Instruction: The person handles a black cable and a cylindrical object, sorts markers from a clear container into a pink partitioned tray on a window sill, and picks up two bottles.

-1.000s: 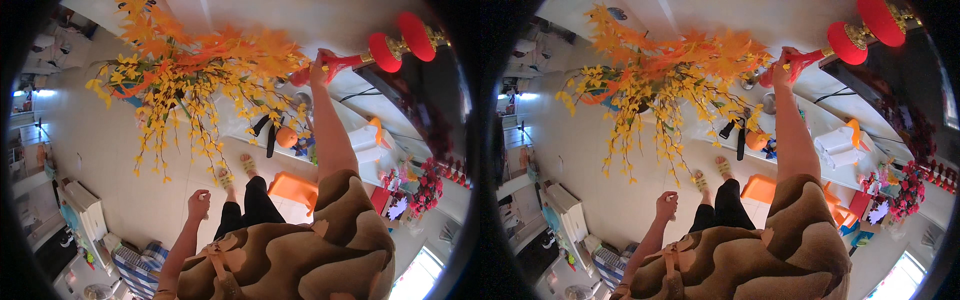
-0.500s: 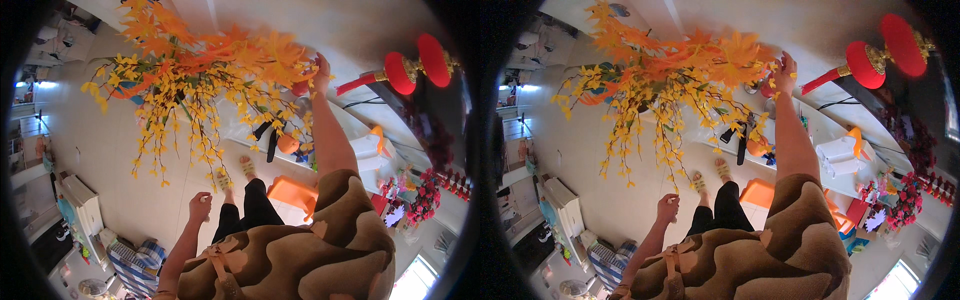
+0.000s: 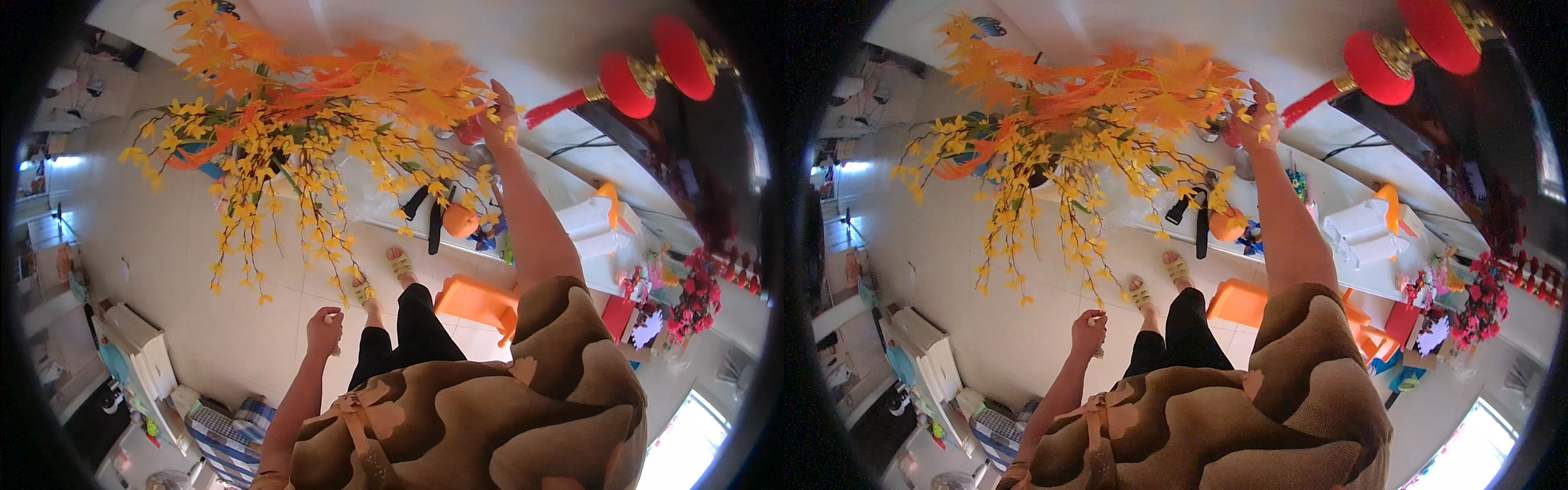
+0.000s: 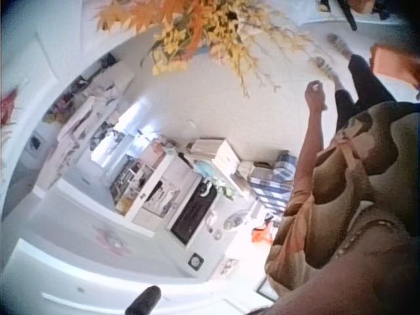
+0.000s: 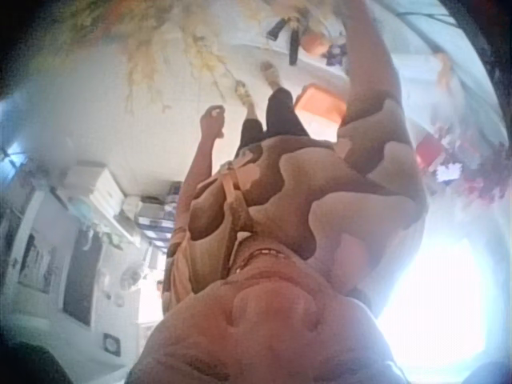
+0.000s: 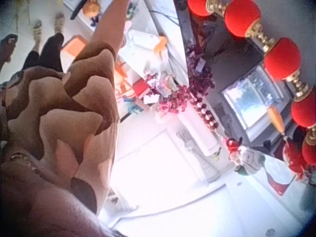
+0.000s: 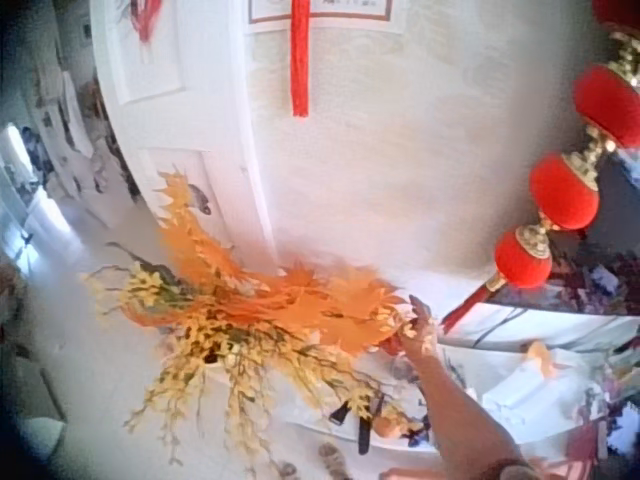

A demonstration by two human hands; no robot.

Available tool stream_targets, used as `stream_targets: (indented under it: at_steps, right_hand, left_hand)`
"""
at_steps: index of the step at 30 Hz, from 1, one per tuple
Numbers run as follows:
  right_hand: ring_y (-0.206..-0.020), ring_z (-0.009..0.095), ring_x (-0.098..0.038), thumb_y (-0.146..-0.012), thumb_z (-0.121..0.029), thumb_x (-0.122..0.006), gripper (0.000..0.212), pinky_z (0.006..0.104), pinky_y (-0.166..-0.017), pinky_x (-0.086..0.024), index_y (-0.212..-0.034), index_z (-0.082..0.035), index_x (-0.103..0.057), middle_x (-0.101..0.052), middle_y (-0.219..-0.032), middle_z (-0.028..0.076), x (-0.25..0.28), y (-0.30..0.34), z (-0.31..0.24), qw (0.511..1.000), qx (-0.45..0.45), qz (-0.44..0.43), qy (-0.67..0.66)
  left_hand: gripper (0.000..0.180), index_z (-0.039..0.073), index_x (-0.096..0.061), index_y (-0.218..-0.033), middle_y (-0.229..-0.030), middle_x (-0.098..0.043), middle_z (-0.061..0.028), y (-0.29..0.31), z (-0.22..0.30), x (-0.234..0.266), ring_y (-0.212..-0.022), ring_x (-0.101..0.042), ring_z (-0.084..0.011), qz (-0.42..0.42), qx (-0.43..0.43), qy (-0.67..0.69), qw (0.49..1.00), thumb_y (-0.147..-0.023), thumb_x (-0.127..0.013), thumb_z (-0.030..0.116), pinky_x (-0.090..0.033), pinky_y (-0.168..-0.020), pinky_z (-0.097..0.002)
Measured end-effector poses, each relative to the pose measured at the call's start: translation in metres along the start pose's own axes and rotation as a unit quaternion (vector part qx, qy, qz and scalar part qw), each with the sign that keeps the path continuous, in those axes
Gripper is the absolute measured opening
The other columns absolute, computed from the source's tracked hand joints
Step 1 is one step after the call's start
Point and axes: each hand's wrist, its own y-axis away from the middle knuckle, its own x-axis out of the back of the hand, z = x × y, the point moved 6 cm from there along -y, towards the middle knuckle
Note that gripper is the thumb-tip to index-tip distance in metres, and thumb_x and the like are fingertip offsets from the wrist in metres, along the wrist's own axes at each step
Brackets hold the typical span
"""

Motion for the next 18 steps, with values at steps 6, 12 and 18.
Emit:
stream_targets:
  at_steps: [6, 12, 18]
  right_hand:
    - [-0.075, 0.02, -0.058, -0.075, -0.026, -0.075, 0.063, 0.0326, -0.071, -0.049, -0.127, -0.003, -0.049, -0.057, -0.11, 0.014, 0.011, 0.004, -0.014, 0.994, -0.092, -0.035, 0.037]
    - [-0.088, 0.025, -0.057, -0.068, -0.021, -0.08, 0.077, 0.0347, -0.08, -0.049, -0.132, -0.001, -0.042, -0.05, -0.124, 0.016, 0.009, 0.004, -0.006, 0.995, -0.064, -0.063, 0.05]
    - [-0.098, 0.026, -0.054, -0.065, -0.02, -0.082, 0.085, 0.0359, -0.083, -0.048, -0.136, -0.002, -0.037, -0.05, -0.116, 0.015, 0.011, 0.005, -0.005, 0.988, -0.137, -0.052, 0.042]
  left_hand:
    - [0.013, 0.006, -0.064, -0.094, -0.059, -0.055, -0.0012, 0.002, -0.004, 0.003, -0.045, -0.048, -0.0072, -0.012, -0.015, -0.012, 1.0, -0.083, -0.065, 0.013, -0.04, -0.039, -0.0232]
    - [0.011, 0.007, -0.064, -0.093, -0.059, -0.055, -0.0008, -0.002, -0.002, 0.007, -0.044, -0.048, -0.0068, -0.006, -0.019, -0.041, 0.999, -0.083, -0.065, 0.012, -0.039, -0.039, -0.0229]
    - [0.013, 0.007, -0.064, -0.094, -0.059, -0.055, -0.0012, -0.001, 0.0, 0.007, -0.045, -0.048, -0.0066, -0.016, -0.033, -0.012, 0.999, -0.083, -0.066, 0.013, -0.039, -0.039, -0.0227]
